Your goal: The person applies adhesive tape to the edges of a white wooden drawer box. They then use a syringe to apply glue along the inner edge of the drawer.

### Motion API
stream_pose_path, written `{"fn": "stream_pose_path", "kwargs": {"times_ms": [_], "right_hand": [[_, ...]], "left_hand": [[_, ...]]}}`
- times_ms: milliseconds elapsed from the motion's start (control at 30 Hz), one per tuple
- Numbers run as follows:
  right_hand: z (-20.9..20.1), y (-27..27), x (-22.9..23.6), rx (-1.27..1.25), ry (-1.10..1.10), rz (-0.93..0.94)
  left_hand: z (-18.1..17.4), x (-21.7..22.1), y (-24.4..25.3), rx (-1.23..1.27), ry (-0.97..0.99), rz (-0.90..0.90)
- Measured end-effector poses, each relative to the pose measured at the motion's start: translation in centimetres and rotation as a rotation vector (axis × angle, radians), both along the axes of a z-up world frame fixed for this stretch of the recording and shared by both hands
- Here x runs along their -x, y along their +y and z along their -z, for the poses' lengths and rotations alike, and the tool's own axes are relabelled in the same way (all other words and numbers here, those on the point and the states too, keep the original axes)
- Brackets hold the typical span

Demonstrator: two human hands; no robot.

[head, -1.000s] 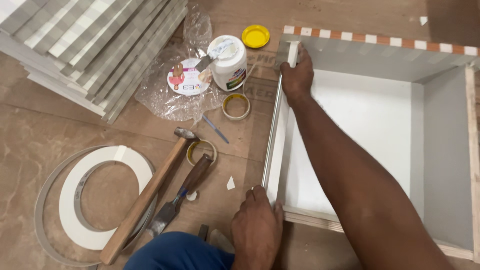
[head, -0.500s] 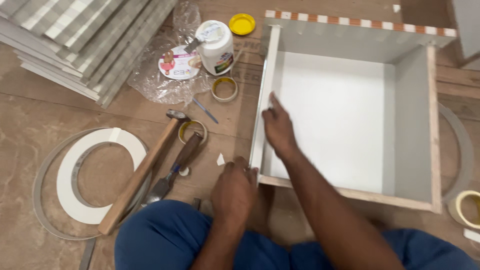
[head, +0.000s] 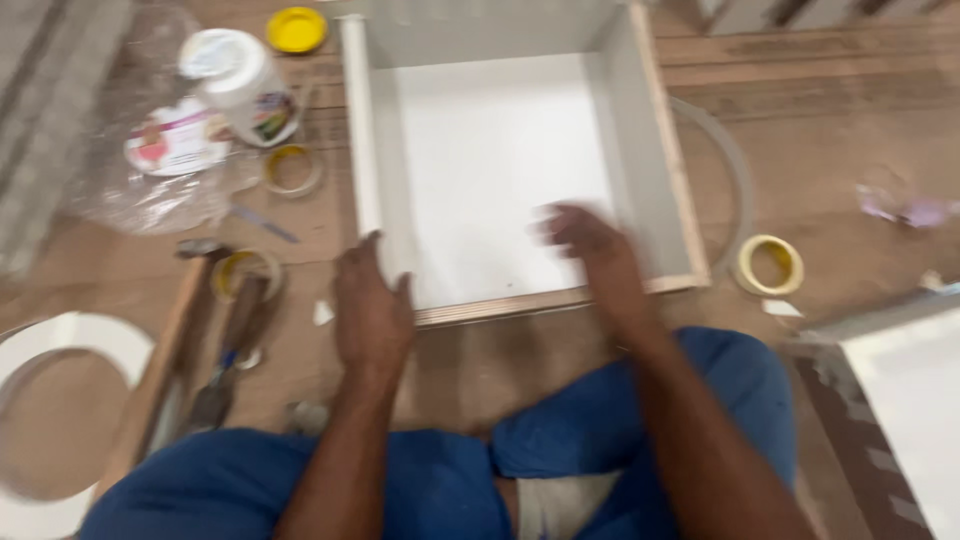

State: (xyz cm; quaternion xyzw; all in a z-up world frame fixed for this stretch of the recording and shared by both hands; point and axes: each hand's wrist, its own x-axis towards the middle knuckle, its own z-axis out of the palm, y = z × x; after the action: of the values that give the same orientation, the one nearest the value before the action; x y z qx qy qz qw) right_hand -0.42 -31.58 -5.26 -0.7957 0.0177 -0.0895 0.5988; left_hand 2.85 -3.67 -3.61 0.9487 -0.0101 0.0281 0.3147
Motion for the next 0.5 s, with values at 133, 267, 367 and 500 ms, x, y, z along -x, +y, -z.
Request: {"fn": "stream_pose_path", "kwargs": {"times_ms": [133,267,367,500], "right_hand": [[1.0,-20.3,5.9,0.516,0.049,0.582],[8.2,-26.7,8.2,1.276,0.669,0.303],[8.5,-26.4,7.7,1.437,0.735,0.393],[2.4,-24.8,8.6,0.829,0.206,0.713]], "left_hand": [[-1.4,-0.3,-0.7,-0.044,0.099,-0.035],[-2.3,-0.6,-1.2,-0.076,0.208,-0.065],[-1.7,-0.3,-0.8,-0.088,-0.003,-0.019],[-1.8,0.6,-1.4,0.376,-0.236,0.185]]}}
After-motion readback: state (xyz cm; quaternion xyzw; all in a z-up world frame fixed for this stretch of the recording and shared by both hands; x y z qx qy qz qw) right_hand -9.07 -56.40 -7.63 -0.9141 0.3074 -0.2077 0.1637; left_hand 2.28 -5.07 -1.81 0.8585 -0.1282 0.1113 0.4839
